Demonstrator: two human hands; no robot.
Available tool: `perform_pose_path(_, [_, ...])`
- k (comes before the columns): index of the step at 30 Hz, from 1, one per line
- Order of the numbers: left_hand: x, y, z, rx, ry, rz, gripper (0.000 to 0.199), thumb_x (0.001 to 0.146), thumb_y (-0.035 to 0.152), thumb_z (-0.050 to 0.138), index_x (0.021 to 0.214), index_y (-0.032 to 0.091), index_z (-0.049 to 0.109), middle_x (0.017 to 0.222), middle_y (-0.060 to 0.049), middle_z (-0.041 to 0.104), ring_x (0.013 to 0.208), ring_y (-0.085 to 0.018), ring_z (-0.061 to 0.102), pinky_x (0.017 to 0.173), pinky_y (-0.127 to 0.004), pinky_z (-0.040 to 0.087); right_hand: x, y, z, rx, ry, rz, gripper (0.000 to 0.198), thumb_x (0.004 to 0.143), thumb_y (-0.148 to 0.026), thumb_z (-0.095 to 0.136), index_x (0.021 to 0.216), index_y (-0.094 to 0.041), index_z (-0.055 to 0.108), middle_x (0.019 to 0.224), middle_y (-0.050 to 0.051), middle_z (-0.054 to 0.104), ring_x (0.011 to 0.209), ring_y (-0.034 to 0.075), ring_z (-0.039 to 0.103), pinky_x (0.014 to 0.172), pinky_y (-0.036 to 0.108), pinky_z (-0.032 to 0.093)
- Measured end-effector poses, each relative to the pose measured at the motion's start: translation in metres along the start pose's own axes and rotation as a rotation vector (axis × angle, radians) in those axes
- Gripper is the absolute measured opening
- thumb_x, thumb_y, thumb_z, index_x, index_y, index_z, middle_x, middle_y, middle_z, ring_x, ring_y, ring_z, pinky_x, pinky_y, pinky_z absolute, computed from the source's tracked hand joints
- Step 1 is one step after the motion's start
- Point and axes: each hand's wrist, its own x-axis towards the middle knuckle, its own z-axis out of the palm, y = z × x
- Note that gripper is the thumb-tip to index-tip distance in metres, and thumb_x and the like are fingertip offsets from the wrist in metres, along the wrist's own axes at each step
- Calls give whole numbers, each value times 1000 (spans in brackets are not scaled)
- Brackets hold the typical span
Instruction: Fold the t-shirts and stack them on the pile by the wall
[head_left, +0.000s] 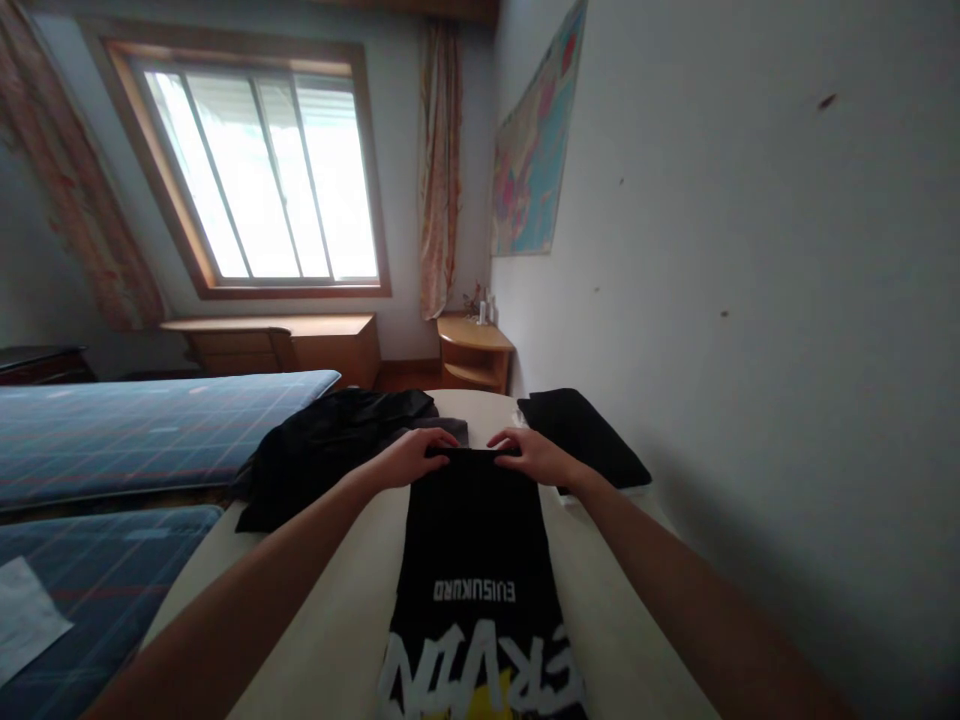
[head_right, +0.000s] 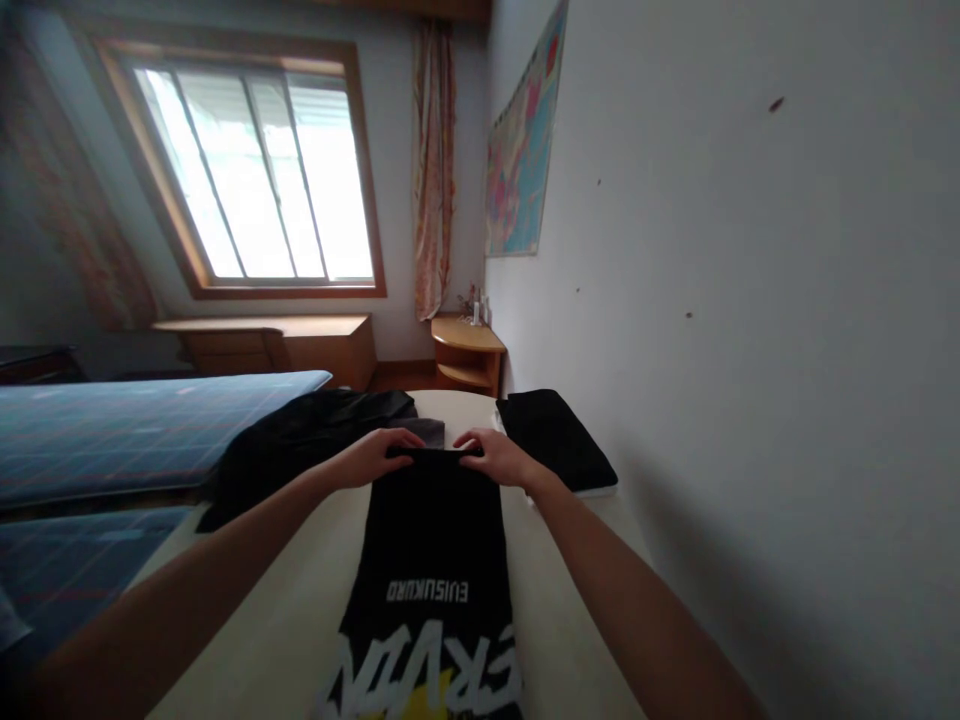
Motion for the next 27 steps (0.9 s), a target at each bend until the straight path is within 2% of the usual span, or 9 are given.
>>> perform_pose_path(6, [21,-44,25,-18,117,-90,25,79,18,63,103,15,69,105,-7,73,101,-22,67,96,-35,49,36,30,15,-113,36,55,29,84,-17,66,112,-14,68,106,9,74,94,19,68,89,31,50])
perform_pose_path(11, [14,-68,50,33,166,-194,33,72,9,64,104,14,67,107,-10,72,104,-25,66,98,-39,49,44,54,40,-178,10,106,26,82,-9,63,106,-16,70,102,8,76,95,19,69,88,30,50])
perform_pose_path(14, [7,-74,59,62,223,-225,36,74,8,61,109,16,65,111,-8,69,109,-23,64,101,-37,48,44,59,50,-212,14,113,29,84,-6,57,106,-17,70,104,7,75,97,18,69,89,29,49])
perform_pose_path(17, [0,-68,65,102,294,-257,36,79,8,56,113,17,63,119,-8,64,113,-22,61,105,-39,46,41,55,57,-252,55,115,32,87,-6,52,114,-16,68,110,9,73,102,18,67,93,29,47])
perform_pose_path(21, [-17,-45,80,189,370,-261,34,88,13,49,119,17,63,140,-13,51,128,-26,51,113,-43,38,29,39,72,-339,172,126,35,93,-14,49,126,-15,61,132,15,61,124,26,53,108,40,35])
perform_pose_path(24, [-34,-28,97,300,288,-170,40,94,24,48,133,22,58,153,-8,42,142,-27,38,117,-44,32,11,28,89,-401,221,70,38,99,-29,46,133,-17,57,141,13,55,132,26,46,114,42,28])
perform_pose_path(27, [-44,-21,110,385,143,-242,50,97,36,45,146,23,47,160,-9,34,148,-30,27,119,-52,25,-4,26,100,-429,108,55,51,100,-49,42,143,-22,51,153,11,44,143,28,34,119,47,19])
